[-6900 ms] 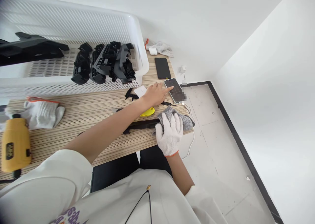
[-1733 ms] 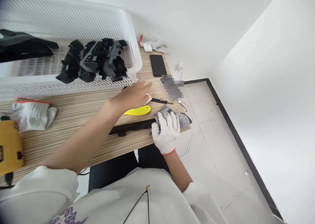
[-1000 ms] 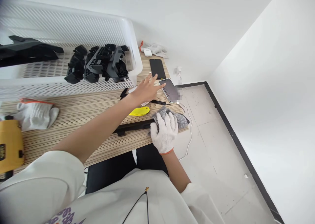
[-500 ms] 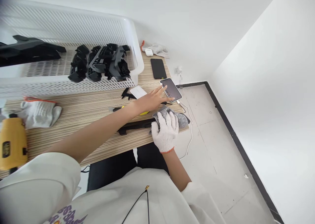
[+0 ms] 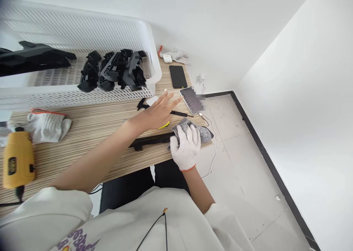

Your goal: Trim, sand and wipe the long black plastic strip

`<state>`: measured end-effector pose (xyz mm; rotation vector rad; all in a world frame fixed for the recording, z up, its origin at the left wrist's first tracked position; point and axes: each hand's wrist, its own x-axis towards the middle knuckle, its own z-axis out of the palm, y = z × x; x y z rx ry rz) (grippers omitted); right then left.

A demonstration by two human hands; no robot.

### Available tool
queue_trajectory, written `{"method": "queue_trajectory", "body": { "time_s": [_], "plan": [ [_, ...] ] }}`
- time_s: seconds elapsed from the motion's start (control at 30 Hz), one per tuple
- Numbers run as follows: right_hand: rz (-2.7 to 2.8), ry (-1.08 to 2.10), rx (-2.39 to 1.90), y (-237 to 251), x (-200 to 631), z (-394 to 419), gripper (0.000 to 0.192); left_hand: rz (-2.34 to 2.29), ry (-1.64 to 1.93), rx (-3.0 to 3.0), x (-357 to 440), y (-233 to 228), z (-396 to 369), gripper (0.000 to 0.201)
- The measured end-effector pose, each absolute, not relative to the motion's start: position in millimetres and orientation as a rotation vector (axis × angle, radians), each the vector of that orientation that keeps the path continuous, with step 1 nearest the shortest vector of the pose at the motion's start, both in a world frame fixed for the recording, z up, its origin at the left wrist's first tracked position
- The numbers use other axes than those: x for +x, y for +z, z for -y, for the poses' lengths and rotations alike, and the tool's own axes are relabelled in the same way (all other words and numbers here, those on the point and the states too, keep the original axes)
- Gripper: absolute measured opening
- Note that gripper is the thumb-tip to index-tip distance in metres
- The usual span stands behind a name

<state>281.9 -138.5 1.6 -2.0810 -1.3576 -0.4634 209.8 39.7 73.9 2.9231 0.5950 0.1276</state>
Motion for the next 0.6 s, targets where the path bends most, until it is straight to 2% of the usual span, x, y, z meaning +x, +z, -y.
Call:
{"method": "queue_trajectory", "body": {
  "time_s": [0.17,0.37,0.6],
  "plan": [
    [1.365,-0.465,-2.106,2.2,282.0,138.9,0.040,-0.634,0.150,2.897,200.9,68.3,-34.1,0.065],
    [1.371,-0.468,-2.101,3.1,281.7,139.3,0.040,-0.530,0.133,2.940,236.2,57.3,-26.0,0.059],
    [1.356,-0.484,-2.089,1.8,282.2,138.3,0.039,-0.616,0.074,2.976,259.1,51.2,-23.2,0.065]
  ]
}}
